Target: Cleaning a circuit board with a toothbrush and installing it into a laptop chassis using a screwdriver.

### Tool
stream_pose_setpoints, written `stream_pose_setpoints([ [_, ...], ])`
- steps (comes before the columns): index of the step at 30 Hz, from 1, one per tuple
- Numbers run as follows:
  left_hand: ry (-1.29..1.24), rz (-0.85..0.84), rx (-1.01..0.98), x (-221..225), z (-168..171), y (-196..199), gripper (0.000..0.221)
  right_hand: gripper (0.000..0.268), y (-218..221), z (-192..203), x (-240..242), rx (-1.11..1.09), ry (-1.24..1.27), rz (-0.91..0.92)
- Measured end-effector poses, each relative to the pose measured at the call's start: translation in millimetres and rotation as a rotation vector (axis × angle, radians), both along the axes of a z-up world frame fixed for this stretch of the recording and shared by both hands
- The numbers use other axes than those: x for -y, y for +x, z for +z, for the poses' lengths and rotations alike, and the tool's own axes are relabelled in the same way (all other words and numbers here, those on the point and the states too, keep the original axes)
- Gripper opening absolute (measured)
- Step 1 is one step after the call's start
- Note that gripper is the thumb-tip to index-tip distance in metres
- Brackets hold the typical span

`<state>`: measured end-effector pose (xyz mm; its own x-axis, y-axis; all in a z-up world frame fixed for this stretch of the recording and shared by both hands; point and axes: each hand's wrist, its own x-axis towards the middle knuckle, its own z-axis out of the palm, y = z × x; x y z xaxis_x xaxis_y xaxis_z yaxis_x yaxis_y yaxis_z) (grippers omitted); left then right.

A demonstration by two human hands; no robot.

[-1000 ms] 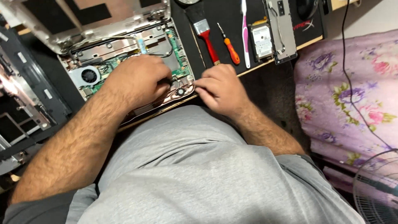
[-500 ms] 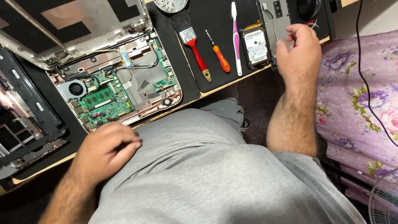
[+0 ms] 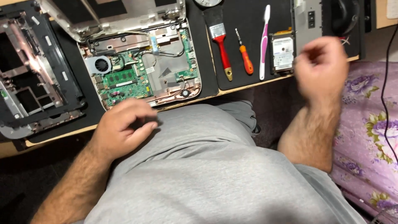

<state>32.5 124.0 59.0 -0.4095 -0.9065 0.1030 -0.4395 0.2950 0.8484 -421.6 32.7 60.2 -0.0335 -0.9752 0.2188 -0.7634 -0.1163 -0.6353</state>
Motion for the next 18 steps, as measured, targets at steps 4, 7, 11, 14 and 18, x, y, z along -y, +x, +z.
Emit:
stream_pose_setpoints([
  [4,-0.206,-0.002,-0.085,11.0,7.6,-12.2,0.043,0.016,74.0,13.8,-22.6,0.189,0.365,0.271],
  [7,-0.363,-0.136,-0.043,19.4,8.2,-15.7,0.06,0.016,121.2,6.5,-21.0,0.26,0.467,0.963],
  [11,-0.359,-0.283,-0.022,25.5,8.8,-13.5,0.015,0.022,157.7,-2.3,-13.6,0.513,0.586,1.101],
  [14,-0.256,-0.191,-0.072,16.7,-3.9,-8.5,0.011,0.022,159.3,-30.2,-7.5,0.834,0.637,1.027],
  [18,0.078,0.211,-0.197,13.5,-16.2,0.9,0.003,0.044,154.3,-47.9,1.1,1.23,0.577,0.964],
])
